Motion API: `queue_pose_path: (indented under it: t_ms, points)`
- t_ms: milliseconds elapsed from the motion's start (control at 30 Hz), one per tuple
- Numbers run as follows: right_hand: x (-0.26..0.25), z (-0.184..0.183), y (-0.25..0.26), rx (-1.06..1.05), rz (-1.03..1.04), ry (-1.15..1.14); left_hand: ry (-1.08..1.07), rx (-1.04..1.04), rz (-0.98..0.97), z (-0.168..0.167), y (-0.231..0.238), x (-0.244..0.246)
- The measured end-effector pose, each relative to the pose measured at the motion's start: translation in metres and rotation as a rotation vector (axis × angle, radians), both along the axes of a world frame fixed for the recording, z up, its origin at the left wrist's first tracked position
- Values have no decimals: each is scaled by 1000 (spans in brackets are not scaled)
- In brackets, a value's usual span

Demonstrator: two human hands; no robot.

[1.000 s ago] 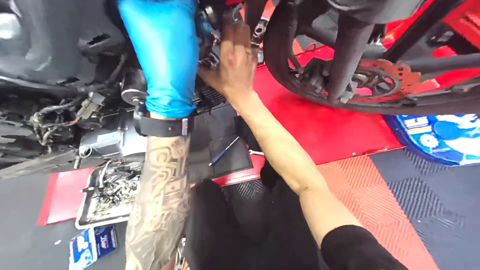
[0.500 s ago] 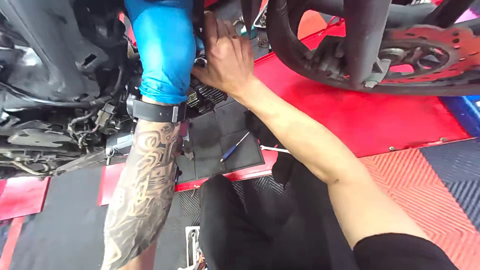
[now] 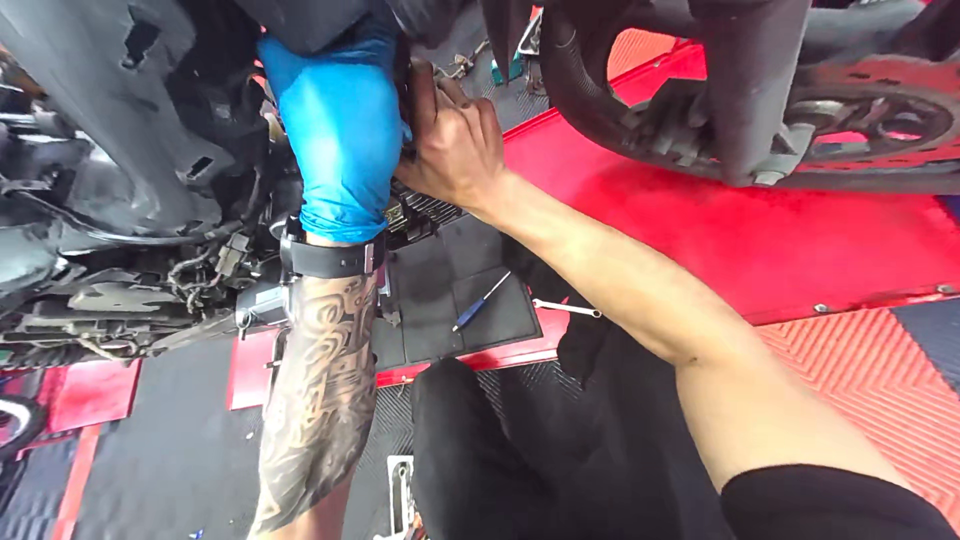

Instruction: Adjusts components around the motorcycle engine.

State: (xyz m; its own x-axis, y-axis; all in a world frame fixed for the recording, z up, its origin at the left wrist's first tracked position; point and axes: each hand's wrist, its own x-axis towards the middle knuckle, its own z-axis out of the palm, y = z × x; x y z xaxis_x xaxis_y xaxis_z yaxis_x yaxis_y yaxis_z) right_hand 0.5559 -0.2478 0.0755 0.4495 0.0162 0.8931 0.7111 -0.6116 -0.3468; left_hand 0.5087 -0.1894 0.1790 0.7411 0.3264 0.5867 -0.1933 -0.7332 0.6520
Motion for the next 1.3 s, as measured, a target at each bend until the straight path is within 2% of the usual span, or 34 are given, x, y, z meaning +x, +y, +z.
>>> queue_pose_path:
  t_ms: [133, 333, 633, 767, 900, 967, 1033, 1133, 1200, 1300]
  points:
    - [3, -3, 3, 34, 34, -17, 29, 10, 45, -1, 0, 1]
    - [4, -2, 4, 66, 77, -58, -9, -6, -37, 1, 3, 3]
    - [1, -3, 3, 4, 76, -24, 1, 8, -6, 1, 0, 1]
    - [-12, 12, -5, -44, 27, 145, 44, -43, -40, 5, 2, -3]
    - [-22, 22, -29, -64, 105, 375, 110, -179, -149, 6, 4, -6]
    - [-16, 19, -42, 13, 187, 413, 140, -259, -219, 8, 5, -16]
    - [-6, 21, -52, 176, 349, 429, 53, -314, -235, 4, 4, -27]
    - [6, 33, -55, 502, 669, 508, -164, -511, -106, -22, -12, -45]
    - [12, 37, -48, 672, 867, 500, -151, -674, -31, -40, -32, -51]
    - [11, 43, -40, 673, 884, 379, -123, -750, 41, -52, -58, -41]
